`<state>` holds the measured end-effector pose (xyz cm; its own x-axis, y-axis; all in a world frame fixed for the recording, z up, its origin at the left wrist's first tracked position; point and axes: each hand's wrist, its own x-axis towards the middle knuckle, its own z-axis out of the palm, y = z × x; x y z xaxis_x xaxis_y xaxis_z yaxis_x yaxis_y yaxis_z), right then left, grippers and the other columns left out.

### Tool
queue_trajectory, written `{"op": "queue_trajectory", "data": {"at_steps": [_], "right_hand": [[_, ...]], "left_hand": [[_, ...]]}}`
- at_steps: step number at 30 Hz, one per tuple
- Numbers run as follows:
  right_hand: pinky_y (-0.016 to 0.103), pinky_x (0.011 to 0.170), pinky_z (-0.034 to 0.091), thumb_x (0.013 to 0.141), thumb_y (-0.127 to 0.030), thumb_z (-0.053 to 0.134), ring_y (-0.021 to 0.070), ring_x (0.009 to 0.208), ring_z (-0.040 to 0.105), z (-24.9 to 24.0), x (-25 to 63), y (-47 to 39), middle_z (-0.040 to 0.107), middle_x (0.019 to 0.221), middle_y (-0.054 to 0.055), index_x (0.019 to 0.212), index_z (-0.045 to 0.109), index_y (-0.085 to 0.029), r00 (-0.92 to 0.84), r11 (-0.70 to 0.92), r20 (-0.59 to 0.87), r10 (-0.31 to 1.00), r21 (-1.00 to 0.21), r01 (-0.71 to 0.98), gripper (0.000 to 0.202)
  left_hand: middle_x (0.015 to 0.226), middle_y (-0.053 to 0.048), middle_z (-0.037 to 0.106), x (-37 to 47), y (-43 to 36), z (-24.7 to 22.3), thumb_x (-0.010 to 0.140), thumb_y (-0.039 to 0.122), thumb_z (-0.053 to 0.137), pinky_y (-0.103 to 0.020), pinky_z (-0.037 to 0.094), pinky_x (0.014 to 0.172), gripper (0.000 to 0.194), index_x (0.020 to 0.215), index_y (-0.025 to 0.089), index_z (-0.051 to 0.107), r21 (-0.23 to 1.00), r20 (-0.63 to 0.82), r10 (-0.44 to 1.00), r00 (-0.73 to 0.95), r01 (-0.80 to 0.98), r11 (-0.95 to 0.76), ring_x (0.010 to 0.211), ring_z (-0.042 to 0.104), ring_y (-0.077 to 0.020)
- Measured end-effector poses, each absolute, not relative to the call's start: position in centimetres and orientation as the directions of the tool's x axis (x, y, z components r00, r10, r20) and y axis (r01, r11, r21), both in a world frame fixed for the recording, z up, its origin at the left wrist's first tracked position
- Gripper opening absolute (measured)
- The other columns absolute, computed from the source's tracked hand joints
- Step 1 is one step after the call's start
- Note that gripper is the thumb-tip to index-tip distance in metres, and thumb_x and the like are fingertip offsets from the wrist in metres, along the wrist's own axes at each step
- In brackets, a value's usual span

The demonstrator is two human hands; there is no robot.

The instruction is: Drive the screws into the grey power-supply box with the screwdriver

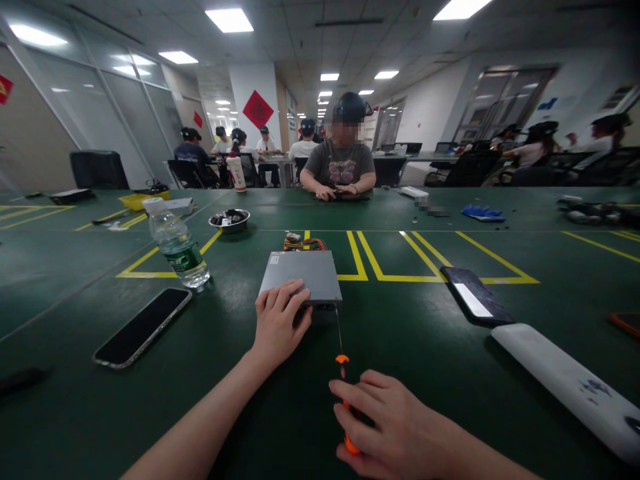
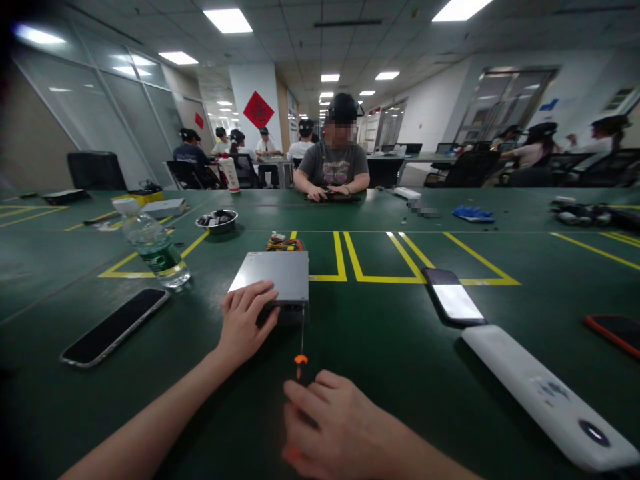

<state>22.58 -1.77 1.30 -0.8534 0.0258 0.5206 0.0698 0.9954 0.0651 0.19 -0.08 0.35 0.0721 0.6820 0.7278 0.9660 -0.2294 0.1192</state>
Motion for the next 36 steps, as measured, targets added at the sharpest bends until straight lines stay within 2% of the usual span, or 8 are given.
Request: {"op": "queue_trajectory", "data": {"at_steps": [6, 10, 14, 18, 21, 25, 32, 36], "right_hand": [[0.030, 0.063, 0.046, 0.087, -0.047, 0.043, 0.0176, 0.074, 0.060, 0.9, 22.6, -1.8, 0.063, 0.099, 0.013, 0.098, 0.054, -0.013, -0.859, 0.994, 0.501, 0.108, -0.049, 0.096, 0.037], [0.031, 0.063, 0.045, 0.088, -0.040, 0.043, 0.0175, 0.073, 0.060, 1.6, 22.6, -1.8, 0.062, 0.103, 0.012, 0.113, 0.052, -0.015, -0.907, 0.996, 0.415, 0.073, 0.009, 0.084, 0.036], [0.030, 0.060, 0.043, 0.088, -0.039, 0.047, 0.0157, 0.067, 0.059, 1.0, 22.5, -1.9, 0.065, 0.097, 0.010, 0.100, 0.057, -0.012, -0.868, 0.996, 0.494, 0.043, 0.048, 0.077, 0.031], [0.030, 0.064, 0.045, 0.087, -0.046, 0.047, 0.0158, 0.069, 0.060, 0.3, 22.5, -1.7, 0.066, 0.097, 0.010, 0.089, 0.057, -0.014, -0.838, 0.994, 0.538, 0.094, -0.010, 0.105, 0.034], [0.031, 0.069, 0.046, 0.085, -0.052, 0.046, 0.0190, 0.079, 0.061, 0.6, 22.6, -1.7, 0.064, 0.102, 0.012, 0.098, 0.056, -0.014, -0.879, 0.992, 0.462, 0.120, -0.034, 0.118, 0.041], [0.030, 0.068, 0.046, 0.088, -0.043, 0.045, 0.0182, 0.082, 0.061, 1.4, 22.6, -1.9, 0.061, 0.108, 0.012, 0.114, 0.052, -0.018, -0.924, 0.992, 0.366, 0.109, 0.012, 0.122, 0.037], [0.029, 0.072, 0.046, 0.089, -0.044, 0.046, 0.0168, 0.081, 0.062, 0.3, 22.5, -1.9, 0.066, 0.097, 0.011, 0.091, 0.057, -0.014, -0.837, 0.994, 0.542, 0.072, 0.032, 0.106, 0.032], [0.031, 0.072, 0.047, 0.089, -0.047, 0.041, 0.0188, 0.085, 0.061, 0.6, 22.8, -1.8, 0.064, 0.103, 0.012, 0.100, 0.056, -0.015, -0.870, 0.992, 0.481, 0.109, 0.004, 0.126, 0.037]], "left_hand": [[0.118, -0.004, 0.058, 0.2, -0.1, 0.3, 0.083, 0.026, 0.052, -0.040, 0.029, 0.089, 0.023, 0.106, 0.026, 0.053, 0.123, 0.721, 0.689, 0.072, 0.965, -0.230, 0.111, 0.051, -0.0210], [0.118, -0.004, 0.059, 0.1, -0.1, 0.3, 0.082, 0.026, 0.053, -0.040, 0.029, 0.089, 0.024, 0.106, 0.026, 0.053, 0.124, 0.721, 0.689, 0.071, 0.965, -0.230, 0.110, 0.051, -0.0212], [0.118, -0.004, 0.058, 0.1, -0.1, 0.3, 0.082, 0.026, 0.053, -0.040, 0.029, 0.090, 0.023, 0.105, 0.026, 0.054, 0.126, 0.720, 0.691, 0.071, 0.965, -0.231, 0.110, 0.051, -0.0212], [0.118, -0.004, 0.058, 0.1, -0.1, 0.4, 0.083, 0.026, 0.052, -0.039, 0.029, 0.089, 0.023, 0.105, 0.025, 0.054, 0.123, 0.717, 0.693, 0.076, 0.965, -0.233, 0.110, 0.051, -0.0209], [0.117, -0.004, 0.059, 0.1, -0.1, 0.4, 0.083, 0.026, 0.052, -0.039, 0.029, 0.089, 0.023, 0.105, 0.025, 0.054, 0.120, 0.723, 0.686, 0.076, 0.965, -0.233, 0.109, 0.051, -0.0207], [0.118, -0.004, 0.059, 0.1, -0.1, 0.3, 0.082, 0.025, 0.053, -0.040, 0.029, 0.090, 0.024, 0.106, 0.026, 0.054, 0.126, 0.723, 0.687, 0.075, 0.963, -0.238, 0.109, 0.051, -0.0210], [0.118, -0.004, 0.058, 0.0, 0.0, 0.3, 0.082, 0.026, 0.053, -0.040, 0.029, 0.089, 0.025, 0.107, 0.026, 0.053, 0.129, 0.721, 0.689, 0.071, 0.964, -0.234, 0.111, 0.050, -0.0212], [0.118, -0.004, 0.058, 0.0, 0.0, 0.3, 0.083, 0.026, 0.052, -0.039, 0.029, 0.089, 0.024, 0.107, 0.026, 0.053, 0.123, 0.719, 0.691, 0.075, 0.965, -0.233, 0.111, 0.050, -0.0209]]}}
